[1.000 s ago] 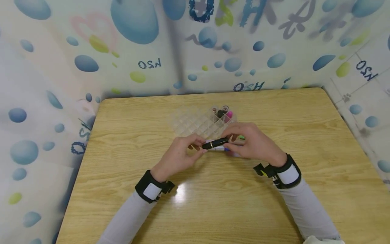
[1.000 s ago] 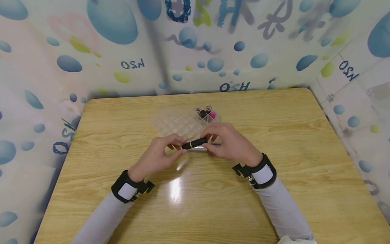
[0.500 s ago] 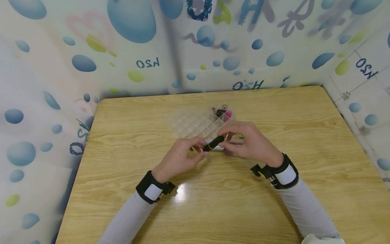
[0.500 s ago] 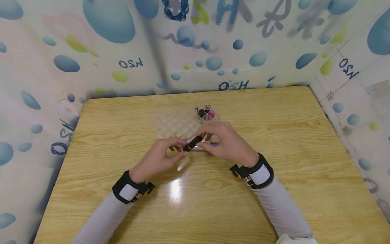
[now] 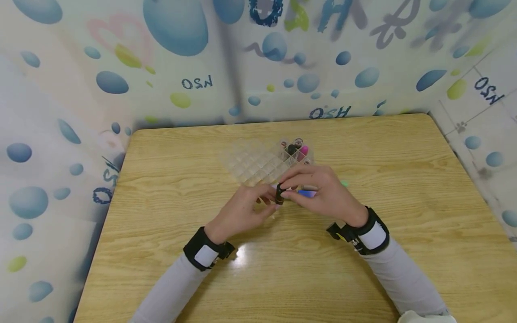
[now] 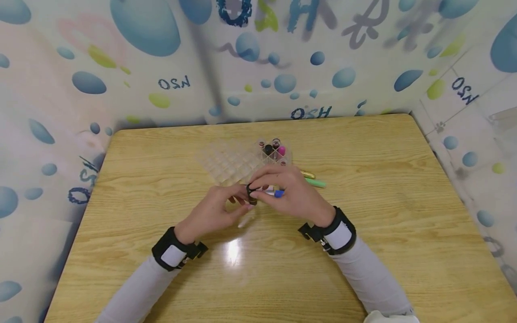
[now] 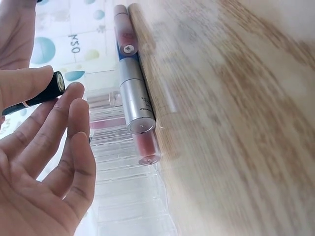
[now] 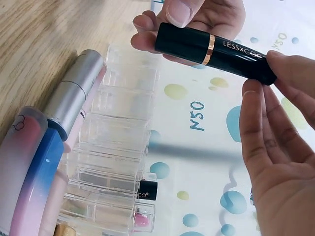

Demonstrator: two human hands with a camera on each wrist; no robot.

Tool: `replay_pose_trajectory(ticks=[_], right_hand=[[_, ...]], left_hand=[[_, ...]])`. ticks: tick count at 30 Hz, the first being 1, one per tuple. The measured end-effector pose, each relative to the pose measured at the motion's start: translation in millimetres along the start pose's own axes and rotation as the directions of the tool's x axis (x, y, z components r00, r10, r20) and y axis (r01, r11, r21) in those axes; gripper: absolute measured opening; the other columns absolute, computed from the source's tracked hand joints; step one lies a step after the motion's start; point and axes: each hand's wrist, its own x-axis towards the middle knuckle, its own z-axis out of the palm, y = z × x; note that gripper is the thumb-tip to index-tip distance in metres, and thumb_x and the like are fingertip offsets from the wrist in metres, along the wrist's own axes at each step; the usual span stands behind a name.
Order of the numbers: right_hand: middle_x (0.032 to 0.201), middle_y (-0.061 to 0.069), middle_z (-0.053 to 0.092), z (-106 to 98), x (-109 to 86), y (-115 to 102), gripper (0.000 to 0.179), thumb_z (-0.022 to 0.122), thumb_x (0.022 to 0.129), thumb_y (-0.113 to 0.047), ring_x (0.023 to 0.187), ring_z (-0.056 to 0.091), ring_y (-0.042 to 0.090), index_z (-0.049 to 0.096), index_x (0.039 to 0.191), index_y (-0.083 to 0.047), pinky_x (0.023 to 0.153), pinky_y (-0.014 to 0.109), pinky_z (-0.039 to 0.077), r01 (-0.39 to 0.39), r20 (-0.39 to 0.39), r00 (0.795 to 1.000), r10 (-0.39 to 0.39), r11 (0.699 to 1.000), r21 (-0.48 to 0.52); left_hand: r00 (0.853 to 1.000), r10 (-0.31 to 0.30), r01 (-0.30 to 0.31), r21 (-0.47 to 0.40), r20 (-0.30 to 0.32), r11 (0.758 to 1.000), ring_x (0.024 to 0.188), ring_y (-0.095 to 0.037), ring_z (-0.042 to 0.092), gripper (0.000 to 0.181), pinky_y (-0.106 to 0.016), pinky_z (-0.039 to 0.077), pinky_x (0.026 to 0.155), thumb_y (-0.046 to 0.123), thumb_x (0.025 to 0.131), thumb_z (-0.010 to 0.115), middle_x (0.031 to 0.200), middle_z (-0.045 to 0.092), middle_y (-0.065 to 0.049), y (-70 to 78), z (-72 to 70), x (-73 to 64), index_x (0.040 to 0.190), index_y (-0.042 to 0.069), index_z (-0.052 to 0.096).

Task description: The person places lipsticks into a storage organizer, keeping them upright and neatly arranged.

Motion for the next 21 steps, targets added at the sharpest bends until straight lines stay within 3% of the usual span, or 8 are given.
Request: replay_pose_trajectory(ticks=[7,11,15,18,21], right_hand=[[0.108,0.002,0.075,-1.8,1.8,-0.9,0.018,0.082,0.083,-0.001,0.091,0.069,0.011,0.084,0.1,-0.008,0.074,0.021,0.056,0.069,-0.038,0.997,-0.069,0.998,0.008],[0.107,0.005,0.075,-7.0,1.9,-2.1,0.018,0.083,0.082,0.0,0.089,0.069,0.012,0.084,0.098,-0.007,0.072,0.017,0.055,0.058,-0.063,0.996,-0.059,0.998,-0.008],[0.106,0.007,0.075,-12.2,2.4,-1.9,0.02,0.084,0.079,0.004,0.089,0.07,0.014,0.084,0.096,-0.006,0.07,0.021,0.055,0.052,-0.092,0.994,-0.054,0.999,-0.015],[0.104,0.007,0.076,-15.0,2.7,-0.7,0.021,0.084,0.077,0.006,0.089,0.07,0.014,0.084,0.095,-0.005,0.067,0.022,0.055,0.049,-0.114,0.992,-0.051,0.999,-0.017],[0.103,0.008,0.076,-16.8,3.2,0.6,0.021,0.084,0.077,0.008,0.089,0.069,0.015,0.084,0.094,-0.005,0.065,0.021,0.052,0.042,-0.135,0.99,-0.044,0.999,-0.018]], left_hand=[[1.0,-0.019,0.02,0.017,-0.017,1.0,0.095,-0.005,0.069,0.023,-0.029,0.059,0.083,0.025,0.097,0.071,0.112,0.075,0.007,-0.3,-2.1,0.4,0.118,0.016,0.073],[0.992,-0.081,0.086,0.049,-0.097,0.995,0.093,-0.007,0.069,0.025,-0.031,0.058,0.08,0.026,0.097,0.07,0.111,0.076,0.005,-2.3,-10.0,-0.1,0.119,0.015,0.073],[0.966,-0.057,0.103,0.173,-0.254,0.98,0.097,-0.016,0.069,0.027,-0.036,0.057,0.082,0.024,0.094,0.074,0.111,0.076,0.001,-8.4,-20.2,-0.8,0.119,0.012,0.073],[0.931,0.005,0.114,0.304,-0.364,0.946,0.113,-0.028,0.063,0.034,-0.043,0.051,0.097,0.023,0.09,0.078,0.122,0.072,-0.007,-17.2,-26.7,-1.0,0.121,0.008,0.072],[0.909,0.025,0.141,0.363,-0.416,0.921,0.129,-0.038,0.054,0.045,-0.052,0.039,0.113,0.024,0.087,0.081,0.136,0.064,-0.016,-26.7,-31.4,-1.5,0.126,0.003,0.07]])
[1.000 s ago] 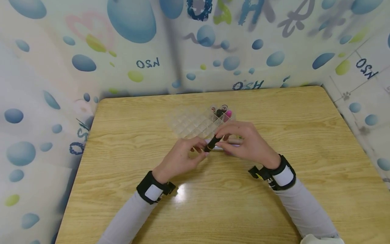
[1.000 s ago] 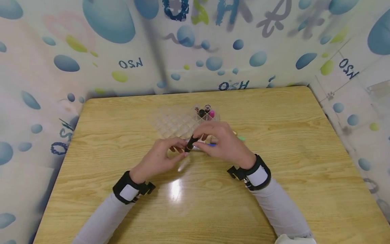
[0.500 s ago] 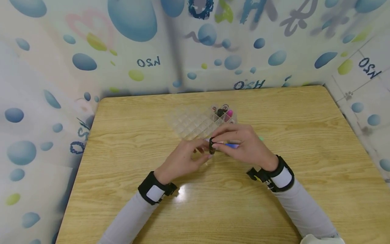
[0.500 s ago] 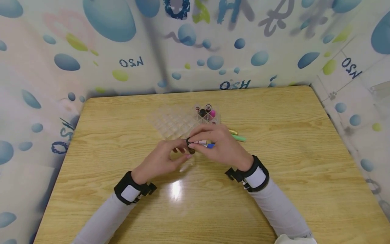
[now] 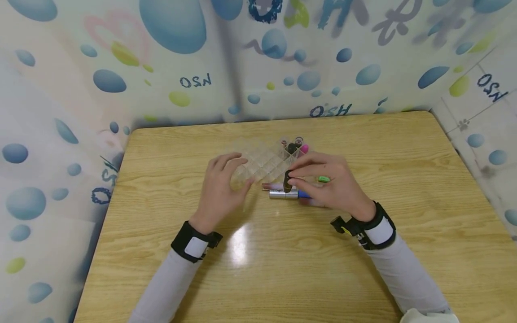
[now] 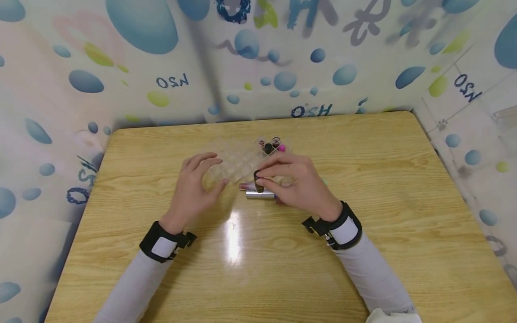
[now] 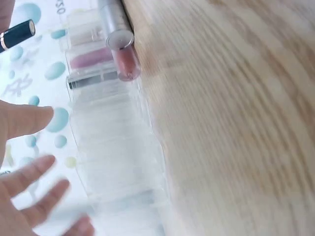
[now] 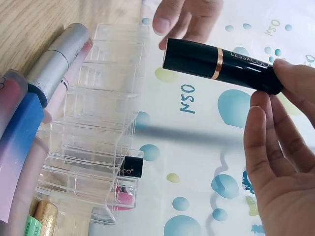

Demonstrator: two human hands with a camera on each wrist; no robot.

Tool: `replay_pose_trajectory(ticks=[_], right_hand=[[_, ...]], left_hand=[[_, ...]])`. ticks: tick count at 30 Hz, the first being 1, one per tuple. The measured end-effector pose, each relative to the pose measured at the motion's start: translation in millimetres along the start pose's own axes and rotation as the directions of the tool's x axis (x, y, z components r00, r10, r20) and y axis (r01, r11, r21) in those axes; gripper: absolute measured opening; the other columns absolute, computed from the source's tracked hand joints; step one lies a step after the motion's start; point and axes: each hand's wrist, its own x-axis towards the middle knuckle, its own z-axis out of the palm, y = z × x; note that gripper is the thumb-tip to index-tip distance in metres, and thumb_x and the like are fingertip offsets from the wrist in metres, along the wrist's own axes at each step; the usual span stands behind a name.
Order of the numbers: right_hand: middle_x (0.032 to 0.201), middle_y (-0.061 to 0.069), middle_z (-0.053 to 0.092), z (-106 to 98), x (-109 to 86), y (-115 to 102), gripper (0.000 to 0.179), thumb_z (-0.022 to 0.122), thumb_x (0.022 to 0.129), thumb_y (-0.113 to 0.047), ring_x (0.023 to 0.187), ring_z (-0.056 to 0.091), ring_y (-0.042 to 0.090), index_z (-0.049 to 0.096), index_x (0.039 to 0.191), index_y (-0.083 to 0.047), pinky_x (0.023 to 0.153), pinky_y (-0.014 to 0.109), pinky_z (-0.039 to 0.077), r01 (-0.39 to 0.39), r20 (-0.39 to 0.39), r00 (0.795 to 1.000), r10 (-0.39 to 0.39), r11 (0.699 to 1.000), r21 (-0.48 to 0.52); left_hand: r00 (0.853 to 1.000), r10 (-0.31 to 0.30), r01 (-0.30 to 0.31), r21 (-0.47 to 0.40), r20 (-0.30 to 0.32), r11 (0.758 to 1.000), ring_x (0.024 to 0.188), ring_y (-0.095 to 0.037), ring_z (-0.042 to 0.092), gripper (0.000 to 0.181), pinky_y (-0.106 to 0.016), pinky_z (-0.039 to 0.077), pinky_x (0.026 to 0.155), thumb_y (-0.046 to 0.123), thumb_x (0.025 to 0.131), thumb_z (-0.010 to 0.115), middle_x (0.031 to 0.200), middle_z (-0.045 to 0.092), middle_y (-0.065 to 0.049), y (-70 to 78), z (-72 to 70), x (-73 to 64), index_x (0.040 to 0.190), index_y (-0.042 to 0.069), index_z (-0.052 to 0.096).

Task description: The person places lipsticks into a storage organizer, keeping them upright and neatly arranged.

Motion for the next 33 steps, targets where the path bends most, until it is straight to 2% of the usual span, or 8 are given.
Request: replay_pose_trajectory(ticks=[5,7,12,18,23,33], right_hand=[[0.101,0.008,0.076,-3.2,2.7,0.2,0.021,0.084,0.076,0.008,0.086,0.07,0.015,0.084,0.092,-0.005,0.067,0.019,0.051,-0.004,-0.037,0.999,0.003,1.0,-0.018],[0.101,0.008,0.076,-4.8,4.1,0.3,0.021,0.084,0.075,0.009,0.087,0.07,0.015,0.084,0.091,-0.004,0.072,0.019,0.053,-0.004,-0.051,0.999,0.003,1.0,-0.024],[0.099,0.01,0.076,-7.4,8.5,2.6,0.021,0.083,0.074,0.011,0.092,0.07,0.018,0.084,0.091,-0.002,0.088,0.021,0.054,0.017,-0.067,0.998,-0.019,0.999,-0.031],[0.1,0.011,0.077,-10.1,15.5,5.3,0.019,0.082,0.077,0.01,0.092,0.07,0.019,0.084,0.091,-0.001,0.079,0.019,0.053,0.04,-0.071,0.997,-0.044,0.998,-0.048],[0.099,0.009,0.077,-12.0,19.0,9.3,0.016,0.083,0.078,0.006,0.088,0.07,0.018,0.084,0.091,-0.003,0.074,0.019,0.052,0.042,-0.077,0.996,-0.049,0.994,-0.096],[0.099,0.012,0.077,-18.4,25.1,24.6,0.014,0.084,0.077,0.006,0.087,0.072,0.02,0.084,0.09,0.0,0.078,0.018,0.054,0.038,-0.134,0.989,-0.061,0.985,-0.167]], left_hand=[[0.997,-0.069,0.069,0.0,0.03,0.998,0.143,-0.047,0.041,0.057,-0.064,0.025,0.121,0.027,0.088,0.08,0.149,0.053,-0.022,-12.5,-0.2,0.2,0.136,0.002,0.066],[0.995,-0.087,0.088,-0.018,0.048,0.996,0.144,-0.048,0.039,0.056,-0.063,0.024,0.122,0.026,0.09,0.078,0.151,0.052,-0.023,-16.4,-0.2,0.2,0.138,0.001,0.065],[0.993,-0.096,0.1,-0.059,0.066,0.993,0.143,-0.041,0.043,0.048,-0.053,0.025,0.125,0.022,0.093,0.075,0.149,0.054,-0.023,-21.9,-1.7,-0.1,0.134,-0.001,0.067],[0.99,-0.116,0.121,-0.061,0.075,0.991,0.143,-0.039,0.044,0.04,-0.052,0.029,0.123,0.021,0.095,0.072,0.148,0.056,-0.02,-24.3,-2.8,-1.3,0.129,0.0,0.072],[0.992,-0.109,0.112,-0.046,0.07,0.993,0.142,-0.039,0.045,0.038,-0.053,0.032,0.121,0.022,0.095,0.072,0.147,0.057,-0.02,-26.5,-0.3,-3.1,0.127,0.0,0.073],[0.994,-0.091,0.093,-0.031,0.053,0.995,0.14,-0.041,0.046,0.037,-0.054,0.035,0.118,0.022,0.097,0.07,0.146,0.057,-0.021,-26.8,0.3,-2.9,0.127,0.001,0.072]])
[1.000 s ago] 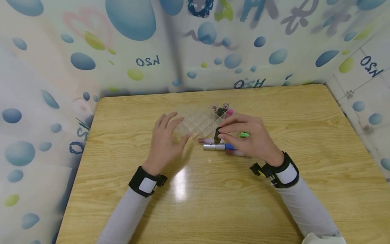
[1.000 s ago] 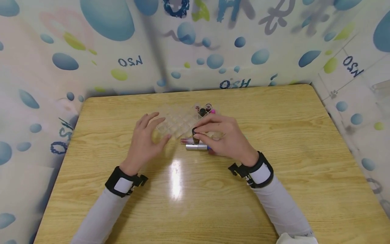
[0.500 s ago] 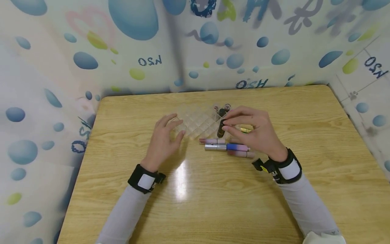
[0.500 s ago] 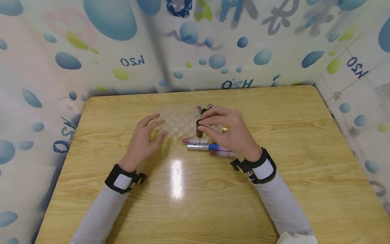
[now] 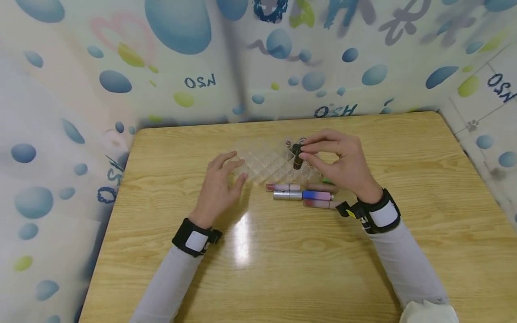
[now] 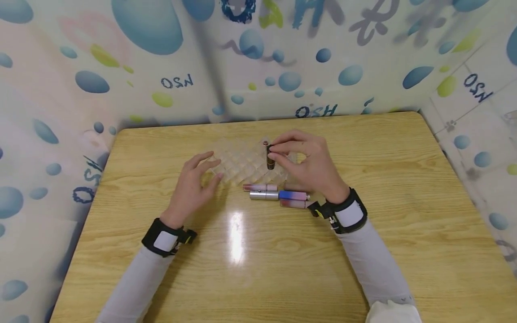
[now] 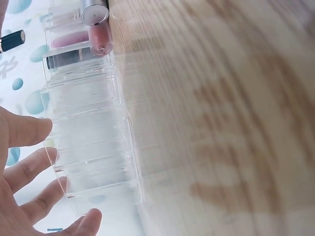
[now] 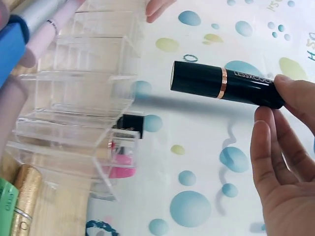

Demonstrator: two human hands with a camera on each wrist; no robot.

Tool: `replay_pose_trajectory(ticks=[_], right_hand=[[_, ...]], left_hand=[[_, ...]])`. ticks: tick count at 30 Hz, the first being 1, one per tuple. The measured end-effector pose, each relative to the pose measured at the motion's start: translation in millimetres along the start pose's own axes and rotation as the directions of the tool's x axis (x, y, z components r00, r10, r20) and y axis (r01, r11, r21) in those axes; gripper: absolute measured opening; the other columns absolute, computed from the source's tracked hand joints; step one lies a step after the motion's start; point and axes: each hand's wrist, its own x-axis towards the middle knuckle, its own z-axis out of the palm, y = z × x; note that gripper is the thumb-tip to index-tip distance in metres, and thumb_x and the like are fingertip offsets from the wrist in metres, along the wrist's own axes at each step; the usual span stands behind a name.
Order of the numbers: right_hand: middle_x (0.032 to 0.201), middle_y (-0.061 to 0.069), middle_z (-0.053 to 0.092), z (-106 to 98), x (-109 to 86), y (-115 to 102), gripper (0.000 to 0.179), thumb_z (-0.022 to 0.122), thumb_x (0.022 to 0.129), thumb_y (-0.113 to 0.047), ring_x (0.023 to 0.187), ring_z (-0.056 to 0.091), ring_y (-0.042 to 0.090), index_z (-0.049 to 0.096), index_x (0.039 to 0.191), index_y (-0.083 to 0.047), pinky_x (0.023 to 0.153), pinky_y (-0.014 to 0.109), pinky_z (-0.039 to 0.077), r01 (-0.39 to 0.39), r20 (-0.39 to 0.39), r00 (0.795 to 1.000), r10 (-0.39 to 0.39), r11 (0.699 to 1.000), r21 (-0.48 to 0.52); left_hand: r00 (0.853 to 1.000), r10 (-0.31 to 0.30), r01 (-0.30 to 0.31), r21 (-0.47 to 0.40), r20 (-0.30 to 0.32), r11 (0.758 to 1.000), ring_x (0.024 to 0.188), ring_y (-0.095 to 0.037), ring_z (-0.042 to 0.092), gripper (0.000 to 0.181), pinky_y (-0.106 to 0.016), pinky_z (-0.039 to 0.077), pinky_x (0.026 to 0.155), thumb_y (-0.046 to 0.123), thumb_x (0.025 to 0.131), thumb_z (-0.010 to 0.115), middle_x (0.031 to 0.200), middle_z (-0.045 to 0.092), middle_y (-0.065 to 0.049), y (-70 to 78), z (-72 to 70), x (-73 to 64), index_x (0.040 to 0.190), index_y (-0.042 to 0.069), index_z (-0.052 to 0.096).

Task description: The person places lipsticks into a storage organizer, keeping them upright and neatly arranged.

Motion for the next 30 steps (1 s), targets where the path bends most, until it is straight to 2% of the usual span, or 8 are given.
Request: replay_pose_trajectory(ticks=[8,18,25,30], right_hand=[[0.099,0.012,0.077,2.4,-2.6,14.3,0.009,0.083,0.081,0.002,0.086,0.073,0.022,0.083,0.089,0.001,0.078,0.019,0.053,-0.035,-0.038,0.999,0.034,0.999,-0.03],[0.098,0.012,0.077,3.4,-5.3,25.3,0.012,0.083,0.081,0.003,0.086,0.071,0.02,0.083,0.093,0.003,0.077,0.02,0.053,-0.094,-0.073,0.993,0.092,0.995,-0.018],[0.1,0.012,0.077,5.3,-6.8,32.5,0.011,0.082,0.082,0.002,0.088,0.07,0.021,0.083,0.093,0.001,0.071,0.018,0.048,-0.12,-0.09,0.989,0.118,0.993,-0.012],[0.099,0.013,0.076,6.6,-8.3,35.1,0.011,0.083,0.081,0.001,0.087,0.071,0.023,0.083,0.092,0.001,0.072,0.017,0.048,-0.148,-0.106,0.984,0.146,0.989,-0.015]], left_hand=[[1.0,0.007,-0.007,0.004,0.0,1.0,0.139,-0.041,0.046,0.037,-0.055,0.037,0.117,0.023,0.098,0.068,0.147,0.057,-0.021,-0.4,0.0,1.4,0.127,0.001,0.073],[1.0,-0.01,0.01,0.004,0.005,1.0,0.139,-0.042,0.046,0.037,-0.055,0.036,0.118,0.022,0.098,0.067,0.147,0.057,-0.021,0.5,1.2,-0.8,0.128,0.001,0.072],[1.0,-0.014,0.014,0.011,0.001,1.0,0.139,-0.043,0.046,0.037,-0.056,0.039,0.115,0.023,0.099,0.067,0.148,0.056,-0.021,0.7,1.6,-1.6,0.128,0.002,0.072],[1.0,-0.003,0.003,0.013,0.0,1.0,0.139,-0.044,0.045,0.037,-0.056,0.038,0.116,0.023,0.099,0.066,0.147,0.056,-0.021,0.2,2.4,-0.6,0.128,0.001,0.072]])
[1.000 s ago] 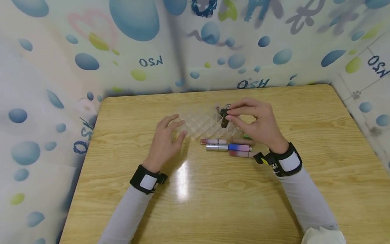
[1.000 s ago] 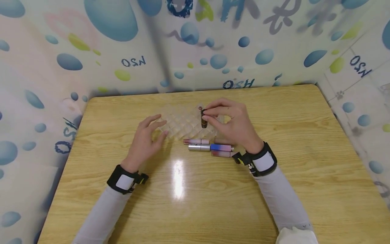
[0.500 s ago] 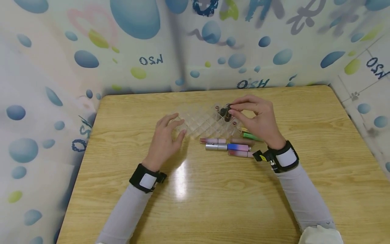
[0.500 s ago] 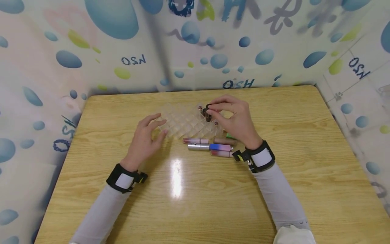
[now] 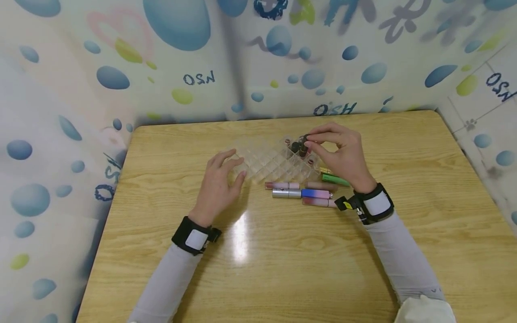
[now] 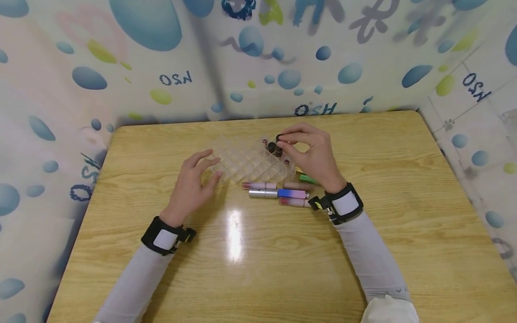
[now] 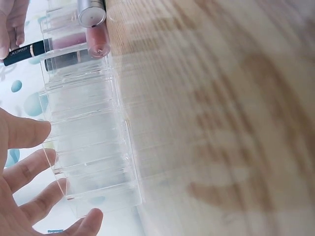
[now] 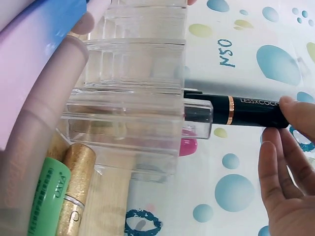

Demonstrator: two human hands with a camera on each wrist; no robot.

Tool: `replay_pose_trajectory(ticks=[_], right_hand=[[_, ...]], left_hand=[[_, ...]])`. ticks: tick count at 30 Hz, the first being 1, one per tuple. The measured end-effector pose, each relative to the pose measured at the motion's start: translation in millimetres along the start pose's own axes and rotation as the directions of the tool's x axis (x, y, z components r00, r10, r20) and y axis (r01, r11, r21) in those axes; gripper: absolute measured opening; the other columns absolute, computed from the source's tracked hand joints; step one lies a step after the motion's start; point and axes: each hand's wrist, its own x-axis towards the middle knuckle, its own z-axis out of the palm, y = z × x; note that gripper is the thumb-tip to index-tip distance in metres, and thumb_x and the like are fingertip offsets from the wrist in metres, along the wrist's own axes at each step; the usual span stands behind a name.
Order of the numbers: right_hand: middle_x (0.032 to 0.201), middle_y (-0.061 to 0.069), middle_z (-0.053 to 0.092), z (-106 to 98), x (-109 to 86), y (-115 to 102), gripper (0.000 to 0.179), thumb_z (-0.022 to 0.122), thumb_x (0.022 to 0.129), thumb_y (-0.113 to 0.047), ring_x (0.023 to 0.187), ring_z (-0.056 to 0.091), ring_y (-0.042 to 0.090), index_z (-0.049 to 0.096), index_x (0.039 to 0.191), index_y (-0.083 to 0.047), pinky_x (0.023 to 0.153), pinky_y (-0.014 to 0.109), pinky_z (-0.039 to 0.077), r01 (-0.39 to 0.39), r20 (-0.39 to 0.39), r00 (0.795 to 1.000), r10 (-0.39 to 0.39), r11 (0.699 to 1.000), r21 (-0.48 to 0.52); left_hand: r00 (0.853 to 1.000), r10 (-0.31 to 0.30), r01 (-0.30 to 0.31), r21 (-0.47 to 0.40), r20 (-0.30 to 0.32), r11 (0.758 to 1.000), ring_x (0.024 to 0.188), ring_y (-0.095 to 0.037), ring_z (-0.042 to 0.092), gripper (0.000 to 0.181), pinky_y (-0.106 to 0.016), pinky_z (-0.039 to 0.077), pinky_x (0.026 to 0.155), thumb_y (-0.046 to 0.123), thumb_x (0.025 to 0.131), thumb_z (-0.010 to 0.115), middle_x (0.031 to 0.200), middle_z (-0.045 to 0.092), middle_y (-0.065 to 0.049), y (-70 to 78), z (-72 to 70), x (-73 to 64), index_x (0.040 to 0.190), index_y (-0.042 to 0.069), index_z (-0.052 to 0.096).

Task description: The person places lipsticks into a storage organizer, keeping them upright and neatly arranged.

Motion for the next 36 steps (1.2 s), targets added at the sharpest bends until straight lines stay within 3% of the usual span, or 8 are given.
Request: replay_pose_trajectory(ticks=[9,15,23,30,36], right_hand=[[0.1,0.016,0.076,2.8,-4.5,7.7,0.013,0.084,0.078,0.005,0.081,0.071,0.024,0.083,0.091,0.002,0.075,0.014,0.049,-0.01,0.005,1.0,0.01,1.0,-0.004],[0.101,0.012,0.077,3.0,-5.7,10.9,0.011,0.084,0.081,-0.002,0.081,0.07,0.021,0.084,0.092,-0.001,0.073,0.028,0.055,-0.021,0.032,0.999,0.022,0.999,-0.027],[0.1,0.011,0.076,4.2,-7.6,14.3,0.009,0.084,0.081,-0.004,0.08,0.069,0.021,0.084,0.091,-0.003,0.072,0.035,0.055,-0.028,0.06,0.998,0.03,0.999,-0.031],[0.098,0.012,0.076,6.2,-8.3,11.5,0.011,0.084,0.081,-0.003,0.079,0.068,0.021,0.083,0.092,-0.001,0.074,0.022,0.051,-0.061,0.078,0.995,0.067,0.995,-0.073],[0.097,0.019,0.075,9.3,-9.5,10.5,0.011,0.083,0.079,0.005,0.076,0.068,0.027,0.081,0.09,0.005,0.072,0.022,0.05,-0.066,0.078,0.994,0.074,0.993,-0.101]], left_hand=[[1.0,-0.002,0.002,0.004,0.012,1.0,0.14,-0.043,0.044,0.037,-0.055,0.036,0.118,0.024,0.099,0.066,0.148,0.056,-0.021,1.3,-0.7,1.0,0.128,0.001,0.072],[1.0,0.005,-0.005,0.005,0.015,1.0,0.14,-0.042,0.045,0.037,-0.054,0.034,0.119,0.024,0.099,0.066,0.147,0.056,-0.021,0.6,-0.6,1.0,0.127,0.001,0.072],[1.0,-0.012,0.012,0.012,0.028,1.0,0.141,-0.043,0.044,0.037,-0.055,0.035,0.119,0.025,0.1,0.065,0.148,0.055,-0.02,0.0,-0.8,0.5,0.129,0.002,0.072],[1.0,-0.002,0.002,0.007,0.015,1.0,0.14,-0.041,0.045,0.037,-0.055,0.035,0.118,0.025,0.1,0.066,0.148,0.056,-0.02,0.2,-0.8,0.5,0.128,0.002,0.072],[1.0,0.002,-0.002,0.004,0.009,1.0,0.139,-0.04,0.046,0.036,-0.054,0.036,0.118,0.023,0.1,0.065,0.147,0.056,-0.02,-0.4,-0.6,1.0,0.127,0.001,0.072]])
